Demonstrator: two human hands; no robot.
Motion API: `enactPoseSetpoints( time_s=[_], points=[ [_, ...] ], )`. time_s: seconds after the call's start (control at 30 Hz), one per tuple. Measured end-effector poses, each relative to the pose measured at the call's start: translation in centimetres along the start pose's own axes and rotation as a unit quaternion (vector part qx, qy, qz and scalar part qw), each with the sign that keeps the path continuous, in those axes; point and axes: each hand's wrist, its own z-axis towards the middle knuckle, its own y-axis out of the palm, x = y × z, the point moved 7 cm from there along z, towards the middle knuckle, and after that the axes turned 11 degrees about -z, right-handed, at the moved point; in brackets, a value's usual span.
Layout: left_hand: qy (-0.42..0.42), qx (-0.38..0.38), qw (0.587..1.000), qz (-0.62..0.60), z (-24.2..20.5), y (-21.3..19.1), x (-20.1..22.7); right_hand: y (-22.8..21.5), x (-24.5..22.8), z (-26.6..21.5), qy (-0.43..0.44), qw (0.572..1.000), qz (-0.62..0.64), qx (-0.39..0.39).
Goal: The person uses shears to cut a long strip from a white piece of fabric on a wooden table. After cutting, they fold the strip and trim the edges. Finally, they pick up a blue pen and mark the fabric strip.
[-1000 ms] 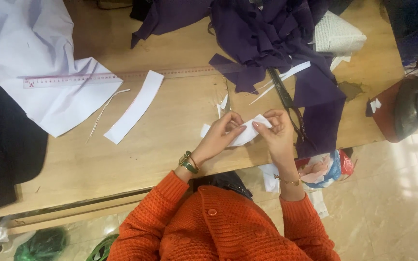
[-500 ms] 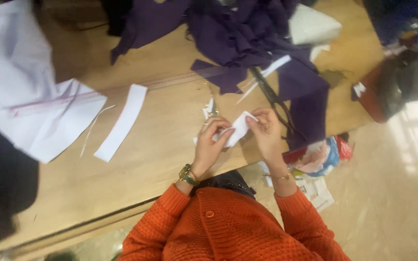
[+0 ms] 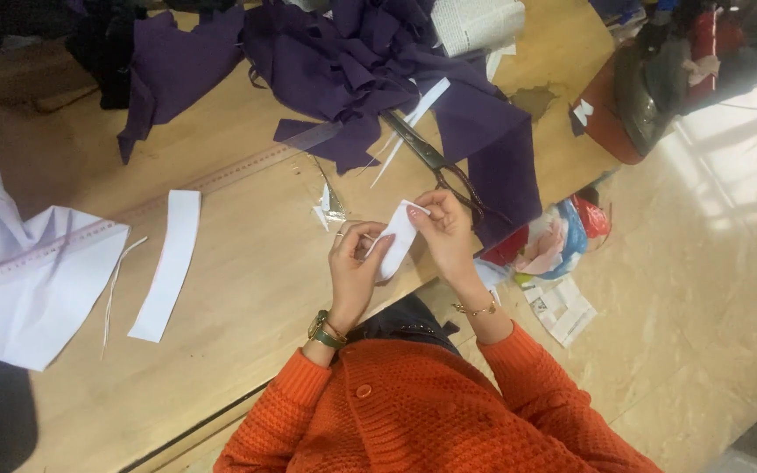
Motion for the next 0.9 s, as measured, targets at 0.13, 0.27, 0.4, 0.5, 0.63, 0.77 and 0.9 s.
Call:
enactPoseSetpoints(
  time_s=[0.13,0.27,0.4,0.5,0.63,0.77,0.9],
  points=[
    [-0.008,0.006,1.000,-0.007,0.1,0.1,-0.4,-0.4,1.3,0.4,0.004,1.000,0.005,-0.003],
    [0.015,0.005,1.000,-0.017,0.2,-0.5,-0.9,0.2,0.7,0.7,0.008,1.000,0.013,-0.013],
    [0.033,0.016,0.999,-0.024,0.3,-0.9,-0.4,1.2,0.3,1.0,0.003,0.999,0.008,-0.039],
    [0.038,0.002,0.998,-0.042,0.2,-0.7,0.5,2.4,-2.1,0.6,0.011,0.999,0.001,-0.040],
    [0.040,-0.027,0.997,-0.053,0.1,-0.6,1.2,3.6,-4.3,0.7,0.014,0.999,0.008,-0.052],
    [-0.012,-0.058,0.998,-0.034,0.7,-0.7,-0.4,3.3,-1.5,2.2,0.008,0.998,0.003,-0.063],
    [-0.070,-0.023,0.997,-0.027,0.8,-1.3,-2.1,4.1,-2.6,2.3,0.004,0.997,0.005,-0.077]
  ],
)
